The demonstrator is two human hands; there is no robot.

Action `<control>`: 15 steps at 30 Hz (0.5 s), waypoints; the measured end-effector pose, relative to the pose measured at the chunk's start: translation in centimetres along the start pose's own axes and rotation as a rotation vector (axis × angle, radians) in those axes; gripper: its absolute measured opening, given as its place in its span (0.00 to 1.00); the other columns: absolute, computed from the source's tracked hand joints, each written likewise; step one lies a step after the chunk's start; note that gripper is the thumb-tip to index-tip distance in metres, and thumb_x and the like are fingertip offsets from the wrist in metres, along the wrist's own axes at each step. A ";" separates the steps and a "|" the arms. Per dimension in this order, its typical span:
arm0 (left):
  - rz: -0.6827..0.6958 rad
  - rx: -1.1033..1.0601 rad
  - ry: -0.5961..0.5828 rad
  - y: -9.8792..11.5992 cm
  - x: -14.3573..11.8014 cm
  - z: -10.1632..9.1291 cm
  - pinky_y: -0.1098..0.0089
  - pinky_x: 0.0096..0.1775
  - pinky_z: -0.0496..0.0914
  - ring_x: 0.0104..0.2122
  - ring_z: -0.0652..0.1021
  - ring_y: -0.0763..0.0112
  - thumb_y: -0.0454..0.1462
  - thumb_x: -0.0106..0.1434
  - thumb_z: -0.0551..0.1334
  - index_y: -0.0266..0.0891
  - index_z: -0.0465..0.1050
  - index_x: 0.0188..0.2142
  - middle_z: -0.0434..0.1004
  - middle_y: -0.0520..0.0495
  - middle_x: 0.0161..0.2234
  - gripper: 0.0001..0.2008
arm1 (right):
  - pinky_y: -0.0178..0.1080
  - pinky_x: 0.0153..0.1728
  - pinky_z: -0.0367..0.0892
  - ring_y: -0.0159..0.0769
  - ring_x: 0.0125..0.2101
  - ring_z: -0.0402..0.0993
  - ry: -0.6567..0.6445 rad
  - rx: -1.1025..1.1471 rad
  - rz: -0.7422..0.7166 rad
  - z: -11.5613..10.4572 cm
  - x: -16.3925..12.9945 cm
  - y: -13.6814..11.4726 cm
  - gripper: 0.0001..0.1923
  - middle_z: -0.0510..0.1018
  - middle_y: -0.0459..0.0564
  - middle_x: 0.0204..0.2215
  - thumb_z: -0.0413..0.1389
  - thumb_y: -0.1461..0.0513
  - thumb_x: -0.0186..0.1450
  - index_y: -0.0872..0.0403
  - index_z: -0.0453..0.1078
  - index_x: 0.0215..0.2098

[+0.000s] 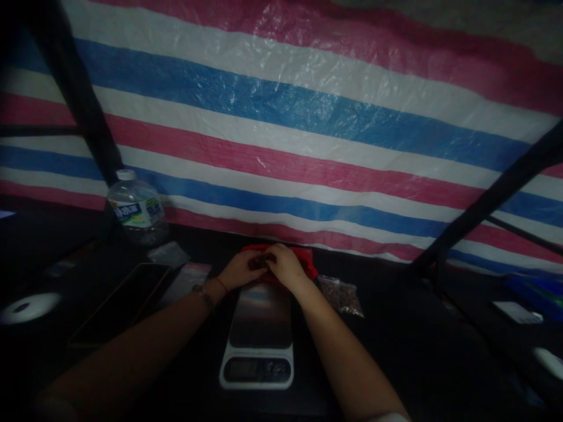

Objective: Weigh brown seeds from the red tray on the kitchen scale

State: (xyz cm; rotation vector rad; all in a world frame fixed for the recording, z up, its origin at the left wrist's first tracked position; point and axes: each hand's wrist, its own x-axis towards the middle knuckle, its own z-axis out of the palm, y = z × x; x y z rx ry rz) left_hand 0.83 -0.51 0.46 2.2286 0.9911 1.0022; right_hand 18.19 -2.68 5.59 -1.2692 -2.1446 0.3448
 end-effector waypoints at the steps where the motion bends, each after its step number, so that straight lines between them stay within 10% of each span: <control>1: 0.006 -0.020 -0.008 -0.1 0.0 0.1 0.68 0.38 0.72 0.35 0.78 0.66 0.37 0.55 0.64 0.37 0.74 0.43 0.79 0.46 0.36 0.14 | 0.38 0.42 0.68 0.36 0.38 0.74 -0.020 0.014 0.000 0.0 0.0 0.0 0.11 0.78 0.51 0.36 0.57 0.71 0.57 0.55 0.76 0.36; 8: -0.028 -0.005 0.148 -0.6 0.0 0.1 0.66 0.42 0.73 0.39 0.78 0.66 0.38 0.57 0.63 0.38 0.72 0.46 0.78 0.45 0.40 0.16 | 0.39 0.46 0.65 0.38 0.42 0.74 0.015 -0.142 0.072 -0.9 0.2 0.7 0.14 0.80 0.53 0.40 0.50 0.69 0.63 0.55 0.76 0.41; 15: 0.021 0.078 0.171 -0.3 0.0 -0.1 0.63 0.49 0.71 0.45 0.77 0.64 0.36 0.58 0.62 0.39 0.70 0.49 0.77 0.45 0.45 0.19 | 0.39 0.49 0.62 0.43 0.48 0.71 -0.332 -0.338 0.125 0.2 -0.7 1.4 0.17 0.76 0.58 0.48 0.55 0.64 0.62 0.56 0.72 0.50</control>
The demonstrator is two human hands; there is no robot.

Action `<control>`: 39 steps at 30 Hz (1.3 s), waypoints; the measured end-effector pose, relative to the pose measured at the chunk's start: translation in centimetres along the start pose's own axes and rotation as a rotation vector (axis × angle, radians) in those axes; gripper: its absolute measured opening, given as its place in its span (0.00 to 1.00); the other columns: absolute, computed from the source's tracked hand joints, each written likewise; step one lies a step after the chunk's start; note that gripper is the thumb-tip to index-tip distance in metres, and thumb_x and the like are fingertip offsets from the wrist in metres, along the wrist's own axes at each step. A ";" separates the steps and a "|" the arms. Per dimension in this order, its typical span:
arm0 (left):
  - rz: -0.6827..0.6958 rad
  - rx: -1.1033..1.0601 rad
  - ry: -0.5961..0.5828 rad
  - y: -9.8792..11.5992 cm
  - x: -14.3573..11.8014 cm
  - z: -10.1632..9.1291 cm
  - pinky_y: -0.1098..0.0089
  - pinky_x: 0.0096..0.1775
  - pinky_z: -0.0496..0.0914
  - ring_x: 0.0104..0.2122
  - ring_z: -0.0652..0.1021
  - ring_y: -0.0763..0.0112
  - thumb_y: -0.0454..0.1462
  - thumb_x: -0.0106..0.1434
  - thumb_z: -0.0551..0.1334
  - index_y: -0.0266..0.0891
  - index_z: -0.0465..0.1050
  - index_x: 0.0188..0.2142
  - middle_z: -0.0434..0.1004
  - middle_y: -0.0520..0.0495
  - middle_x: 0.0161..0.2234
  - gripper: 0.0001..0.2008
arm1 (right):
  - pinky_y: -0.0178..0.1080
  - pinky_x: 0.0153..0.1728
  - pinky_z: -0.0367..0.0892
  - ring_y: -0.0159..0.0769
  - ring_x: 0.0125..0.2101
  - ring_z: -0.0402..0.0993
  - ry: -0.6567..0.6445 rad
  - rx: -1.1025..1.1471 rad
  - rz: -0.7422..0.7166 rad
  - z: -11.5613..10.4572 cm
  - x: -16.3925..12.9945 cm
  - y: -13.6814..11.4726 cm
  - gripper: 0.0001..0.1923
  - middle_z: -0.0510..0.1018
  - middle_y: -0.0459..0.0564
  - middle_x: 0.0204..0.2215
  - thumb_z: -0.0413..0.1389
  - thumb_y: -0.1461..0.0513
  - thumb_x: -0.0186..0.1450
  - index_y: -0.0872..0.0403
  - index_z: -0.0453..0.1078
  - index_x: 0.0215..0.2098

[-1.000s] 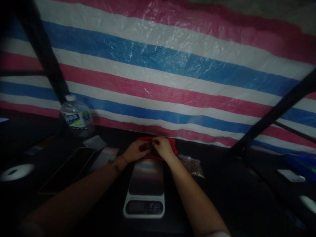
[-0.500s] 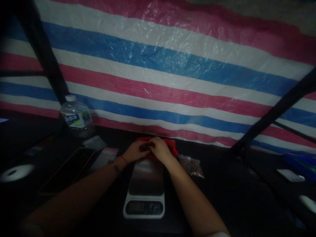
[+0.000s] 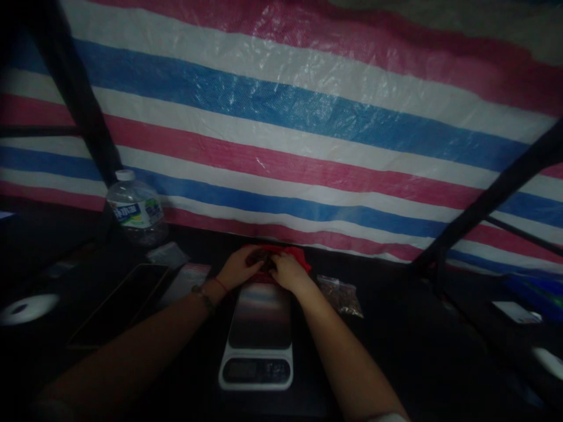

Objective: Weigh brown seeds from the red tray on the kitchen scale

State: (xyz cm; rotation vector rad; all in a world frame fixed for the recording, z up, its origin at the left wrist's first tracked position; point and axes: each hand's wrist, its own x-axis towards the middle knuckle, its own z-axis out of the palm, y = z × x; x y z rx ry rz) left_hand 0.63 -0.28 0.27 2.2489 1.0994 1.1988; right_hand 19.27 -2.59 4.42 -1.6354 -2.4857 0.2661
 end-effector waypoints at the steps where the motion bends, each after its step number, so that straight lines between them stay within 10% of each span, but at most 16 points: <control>1: 0.013 0.006 -0.010 0.0 0.0 0.0 0.63 0.49 0.71 0.45 0.77 0.64 0.36 0.58 0.62 0.39 0.70 0.49 0.77 0.45 0.45 0.18 | 0.39 0.50 0.62 0.42 0.49 0.71 -0.010 0.008 -0.010 0.3 0.0 0.0 0.20 0.75 0.58 0.49 0.55 0.63 0.62 0.56 0.70 0.52; 10: -0.033 -0.049 -0.033 0.2 -0.1 0.1 0.64 0.45 0.72 0.41 0.77 0.64 0.36 0.55 0.64 0.39 0.67 0.49 0.77 0.46 0.42 0.21 | 0.37 0.44 0.65 0.41 0.42 0.76 -0.022 -0.026 -0.008 0.1 0.6 0.5 0.14 0.81 0.56 0.39 0.54 0.70 0.59 0.56 0.77 0.40; 24: 0.004 -0.105 -0.109 0.3 -0.1 0.1 0.63 0.47 0.71 0.44 0.77 0.63 0.36 0.55 0.65 0.38 0.69 0.51 0.77 0.43 0.46 0.23 | 0.40 0.46 0.67 0.38 0.41 0.75 0.422 0.313 -0.080 -1.4 0.8 0.1 0.13 0.80 0.53 0.40 0.58 0.68 0.60 0.55 0.76 0.42; 39: -0.007 -0.174 -0.215 0.4 0.0 0.0 0.68 0.39 0.72 0.35 0.79 0.66 0.38 0.58 0.62 0.38 0.74 0.43 0.80 0.46 0.37 0.13 | 0.40 0.47 0.67 0.37 0.42 0.72 0.346 0.297 -0.166 -1.1 0.4 -1.1 0.12 0.77 0.53 0.40 0.57 0.71 0.59 0.55 0.77 0.40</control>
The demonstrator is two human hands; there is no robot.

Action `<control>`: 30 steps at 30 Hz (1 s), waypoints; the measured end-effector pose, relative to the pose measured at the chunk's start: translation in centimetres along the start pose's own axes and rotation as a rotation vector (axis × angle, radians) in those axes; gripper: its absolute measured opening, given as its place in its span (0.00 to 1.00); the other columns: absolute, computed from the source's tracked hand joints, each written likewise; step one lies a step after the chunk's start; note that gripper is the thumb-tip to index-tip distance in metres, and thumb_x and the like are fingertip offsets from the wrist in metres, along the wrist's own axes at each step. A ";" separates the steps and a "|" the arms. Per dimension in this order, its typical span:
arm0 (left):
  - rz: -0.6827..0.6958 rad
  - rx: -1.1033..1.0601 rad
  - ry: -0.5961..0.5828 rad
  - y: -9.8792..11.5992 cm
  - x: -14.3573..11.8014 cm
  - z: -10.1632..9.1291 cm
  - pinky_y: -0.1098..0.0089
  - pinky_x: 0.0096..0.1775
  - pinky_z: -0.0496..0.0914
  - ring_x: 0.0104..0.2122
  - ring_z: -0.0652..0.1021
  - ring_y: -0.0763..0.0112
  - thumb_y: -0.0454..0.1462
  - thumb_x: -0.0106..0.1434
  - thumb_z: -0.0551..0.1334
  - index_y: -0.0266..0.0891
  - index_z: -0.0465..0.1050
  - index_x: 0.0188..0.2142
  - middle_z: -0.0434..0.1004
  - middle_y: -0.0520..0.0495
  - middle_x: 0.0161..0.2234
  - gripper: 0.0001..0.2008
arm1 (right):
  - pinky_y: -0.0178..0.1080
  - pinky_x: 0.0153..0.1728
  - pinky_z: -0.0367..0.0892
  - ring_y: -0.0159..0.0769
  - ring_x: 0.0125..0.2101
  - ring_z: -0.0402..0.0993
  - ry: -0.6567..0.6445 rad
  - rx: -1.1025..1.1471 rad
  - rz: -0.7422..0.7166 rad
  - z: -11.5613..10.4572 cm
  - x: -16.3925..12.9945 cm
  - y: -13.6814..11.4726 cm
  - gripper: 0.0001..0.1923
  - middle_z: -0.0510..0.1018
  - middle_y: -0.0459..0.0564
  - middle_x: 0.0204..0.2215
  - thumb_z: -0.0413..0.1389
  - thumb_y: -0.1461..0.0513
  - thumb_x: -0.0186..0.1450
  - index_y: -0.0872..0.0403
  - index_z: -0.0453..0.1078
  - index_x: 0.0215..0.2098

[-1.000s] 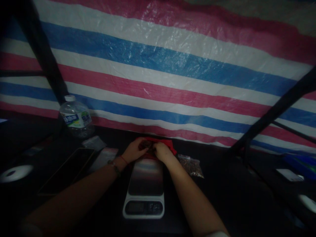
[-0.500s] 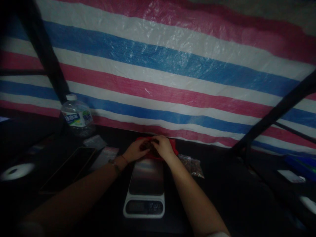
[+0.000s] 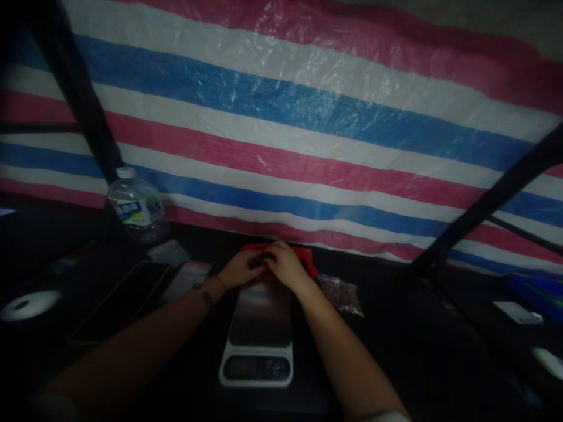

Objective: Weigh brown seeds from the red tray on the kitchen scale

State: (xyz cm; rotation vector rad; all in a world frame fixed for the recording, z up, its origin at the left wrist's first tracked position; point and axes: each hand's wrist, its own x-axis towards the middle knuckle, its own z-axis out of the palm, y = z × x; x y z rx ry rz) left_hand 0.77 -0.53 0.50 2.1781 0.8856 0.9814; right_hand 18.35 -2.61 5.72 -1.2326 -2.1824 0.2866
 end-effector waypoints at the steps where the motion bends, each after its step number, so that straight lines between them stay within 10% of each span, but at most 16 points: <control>1: -0.004 -0.008 -0.002 0.0 0.0 0.0 0.68 0.39 0.72 0.35 0.79 0.66 0.38 0.58 0.62 0.38 0.74 0.44 0.80 0.46 0.37 0.14 | 0.40 0.46 0.68 0.36 0.41 0.73 -0.002 0.004 0.006 0.0 0.0 0.0 0.12 0.77 0.53 0.39 0.57 0.71 0.59 0.55 0.77 0.40; 12: 0.010 0.028 0.046 0.1 0.1 -0.2 0.66 0.44 0.72 0.40 0.79 0.65 0.36 0.57 0.62 0.39 0.73 0.47 0.79 0.46 0.41 0.17 | 0.39 0.44 0.66 0.37 0.39 0.75 0.041 -0.094 0.079 -0.4 0.2 0.7 0.11 0.80 0.51 0.37 0.55 0.70 0.60 0.54 0.77 0.38; 19: 0.010 0.154 0.148 -0.1 0.1 -0.2 0.61 0.50 0.69 0.45 0.76 0.61 0.34 0.54 0.62 0.39 0.74 0.47 0.78 0.44 0.44 0.19 | 0.39 0.42 0.67 0.41 0.38 0.76 -0.150 -0.263 0.207 -0.4 -0.4 1.5 0.08 0.81 0.55 0.36 0.57 0.67 0.59 0.54 0.77 0.35; 30: 0.032 0.122 0.079 -0.4 0.1 0.2 0.60 0.48 0.71 0.44 0.77 0.61 0.35 0.54 0.63 0.37 0.72 0.48 0.78 0.43 0.44 0.20 | 0.38 0.43 0.69 0.37 0.39 0.76 0.044 0.125 0.113 1.8 -0.1 1.3 0.10 0.81 0.50 0.38 0.56 0.66 0.61 0.54 0.77 0.39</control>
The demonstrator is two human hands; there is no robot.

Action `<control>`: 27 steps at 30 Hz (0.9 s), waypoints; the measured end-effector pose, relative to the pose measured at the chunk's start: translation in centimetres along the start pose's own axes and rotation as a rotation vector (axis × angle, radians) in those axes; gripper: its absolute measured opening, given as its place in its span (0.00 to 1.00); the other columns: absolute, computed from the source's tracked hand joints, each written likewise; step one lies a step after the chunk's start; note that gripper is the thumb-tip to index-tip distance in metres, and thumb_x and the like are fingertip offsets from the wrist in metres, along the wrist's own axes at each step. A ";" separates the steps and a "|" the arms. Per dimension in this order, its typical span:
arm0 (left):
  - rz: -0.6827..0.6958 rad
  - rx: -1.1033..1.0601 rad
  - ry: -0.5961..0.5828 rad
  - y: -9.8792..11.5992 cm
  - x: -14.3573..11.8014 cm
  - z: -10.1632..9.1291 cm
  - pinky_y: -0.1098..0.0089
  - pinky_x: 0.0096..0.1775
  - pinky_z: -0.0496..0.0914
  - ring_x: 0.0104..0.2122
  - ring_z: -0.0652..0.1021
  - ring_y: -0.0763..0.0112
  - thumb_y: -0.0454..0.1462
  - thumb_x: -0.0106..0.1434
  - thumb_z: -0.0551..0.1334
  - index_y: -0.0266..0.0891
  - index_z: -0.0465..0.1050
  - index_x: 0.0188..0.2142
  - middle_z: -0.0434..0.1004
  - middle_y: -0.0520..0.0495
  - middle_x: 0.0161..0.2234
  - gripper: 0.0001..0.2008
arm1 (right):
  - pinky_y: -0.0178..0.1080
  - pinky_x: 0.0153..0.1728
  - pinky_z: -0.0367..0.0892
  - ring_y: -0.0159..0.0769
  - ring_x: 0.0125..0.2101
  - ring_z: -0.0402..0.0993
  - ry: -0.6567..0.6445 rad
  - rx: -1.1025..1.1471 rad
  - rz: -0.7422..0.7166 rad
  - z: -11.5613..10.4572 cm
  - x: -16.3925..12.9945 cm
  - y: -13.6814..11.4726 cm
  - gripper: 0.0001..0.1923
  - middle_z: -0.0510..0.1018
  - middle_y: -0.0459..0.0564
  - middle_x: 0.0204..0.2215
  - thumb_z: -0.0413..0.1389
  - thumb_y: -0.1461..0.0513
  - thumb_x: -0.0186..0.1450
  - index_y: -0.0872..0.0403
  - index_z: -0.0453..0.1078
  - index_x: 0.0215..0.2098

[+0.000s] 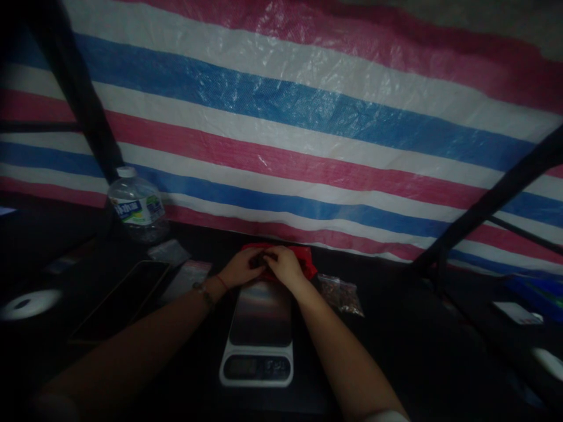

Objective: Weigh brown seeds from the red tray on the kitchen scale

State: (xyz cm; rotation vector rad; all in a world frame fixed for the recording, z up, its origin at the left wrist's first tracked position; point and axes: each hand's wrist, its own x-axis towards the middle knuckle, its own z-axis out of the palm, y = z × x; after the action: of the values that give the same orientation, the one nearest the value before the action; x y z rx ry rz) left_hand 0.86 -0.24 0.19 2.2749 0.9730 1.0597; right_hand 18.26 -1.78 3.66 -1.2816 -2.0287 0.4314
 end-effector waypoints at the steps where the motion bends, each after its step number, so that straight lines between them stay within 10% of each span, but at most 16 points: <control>1: -0.005 -0.008 -0.004 0.0 0.0 0.0 0.61 0.48 0.71 0.44 0.77 0.61 0.35 0.54 0.63 0.37 0.71 0.49 0.78 0.43 0.44 0.21 | 0.38 0.43 0.69 0.37 0.38 0.76 0.016 0.002 0.013 0.1 0.0 0.1 0.09 0.81 0.50 0.37 0.57 0.66 0.60 0.54 0.77 0.38; 27: -0.009 -0.054 0.003 -0.3 0.0 0.1 0.63 0.46 0.73 0.43 0.78 0.63 0.37 0.56 0.63 0.37 0.72 0.48 0.78 0.43 0.44 0.18 | 0.40 0.44 0.68 0.38 0.39 0.76 -0.034 -0.026 0.046 -0.7 0.2 0.7 0.11 0.81 0.51 0.37 0.53 0.66 0.62 0.53 0.77 0.38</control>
State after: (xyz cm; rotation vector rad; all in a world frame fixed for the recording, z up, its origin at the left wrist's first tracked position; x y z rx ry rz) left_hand 0.76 -0.06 -0.07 2.2245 0.9438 1.0731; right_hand 19.16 -1.37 3.77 -1.3477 -2.0421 0.4523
